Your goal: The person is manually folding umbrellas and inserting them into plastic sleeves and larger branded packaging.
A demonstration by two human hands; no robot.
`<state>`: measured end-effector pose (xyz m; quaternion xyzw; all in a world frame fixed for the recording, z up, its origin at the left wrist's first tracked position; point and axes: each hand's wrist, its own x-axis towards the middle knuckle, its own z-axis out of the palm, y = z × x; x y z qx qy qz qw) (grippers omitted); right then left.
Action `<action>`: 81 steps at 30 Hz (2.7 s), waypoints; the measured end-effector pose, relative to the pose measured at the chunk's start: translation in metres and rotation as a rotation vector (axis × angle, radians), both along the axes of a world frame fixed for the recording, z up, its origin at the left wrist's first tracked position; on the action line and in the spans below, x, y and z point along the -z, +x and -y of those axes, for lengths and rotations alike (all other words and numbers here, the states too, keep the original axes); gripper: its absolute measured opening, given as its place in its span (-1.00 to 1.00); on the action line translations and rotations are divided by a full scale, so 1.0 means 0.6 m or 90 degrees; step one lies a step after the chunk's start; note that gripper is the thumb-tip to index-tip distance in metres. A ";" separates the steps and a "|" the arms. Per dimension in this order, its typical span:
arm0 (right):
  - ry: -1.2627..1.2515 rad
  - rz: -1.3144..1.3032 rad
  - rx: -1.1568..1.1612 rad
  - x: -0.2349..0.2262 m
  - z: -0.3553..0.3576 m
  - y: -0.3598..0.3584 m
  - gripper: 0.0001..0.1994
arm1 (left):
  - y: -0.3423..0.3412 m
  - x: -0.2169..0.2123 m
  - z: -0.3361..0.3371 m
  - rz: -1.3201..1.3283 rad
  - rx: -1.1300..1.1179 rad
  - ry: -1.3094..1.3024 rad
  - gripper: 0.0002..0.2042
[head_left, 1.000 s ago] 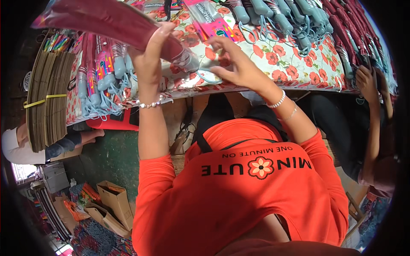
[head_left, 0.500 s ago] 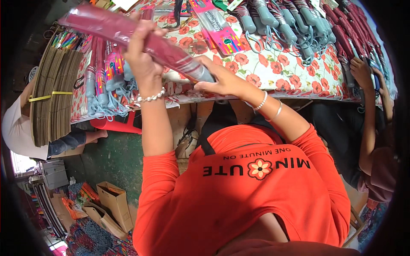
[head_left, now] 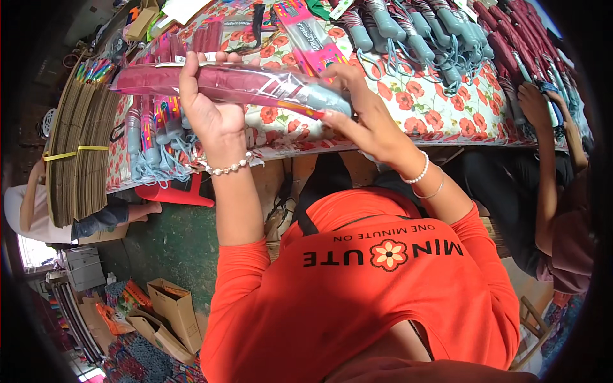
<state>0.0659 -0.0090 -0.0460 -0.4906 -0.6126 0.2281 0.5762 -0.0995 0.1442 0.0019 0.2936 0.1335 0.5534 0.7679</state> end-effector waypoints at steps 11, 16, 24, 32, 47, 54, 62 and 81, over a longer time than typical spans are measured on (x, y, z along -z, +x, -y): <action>-0.080 0.005 0.067 -0.022 0.054 0.011 -0.61 | -0.013 0.015 0.000 0.065 -0.065 0.081 -0.80; -0.094 -0.176 -0.016 -0.004 0.045 -0.013 -0.62 | -0.007 0.005 0.020 0.091 -0.106 0.165 -0.81; -0.105 -0.470 -0.293 0.013 0.030 -0.018 -0.54 | -0.012 -0.004 0.038 0.135 -0.109 0.276 -0.77; -0.109 -0.572 -0.323 0.020 0.030 -0.026 -0.57 | -0.012 -0.008 0.042 0.138 -0.085 0.280 -0.76; -0.075 0.056 0.036 0.074 0.033 -0.029 -0.75 | -0.015 -0.013 0.039 0.097 -0.079 0.321 -0.70; -0.221 0.017 -0.133 0.091 0.040 0.025 -0.82 | -0.026 -0.024 0.028 0.097 0.046 0.446 -0.69; -0.001 -0.091 -0.117 0.008 0.029 0.040 -0.55 | -0.036 -0.049 0.028 0.050 0.155 0.492 -0.68; -0.098 0.179 -0.040 -0.001 0.030 0.047 -0.66 | 0.046 0.025 0.044 -0.033 0.245 0.017 -0.82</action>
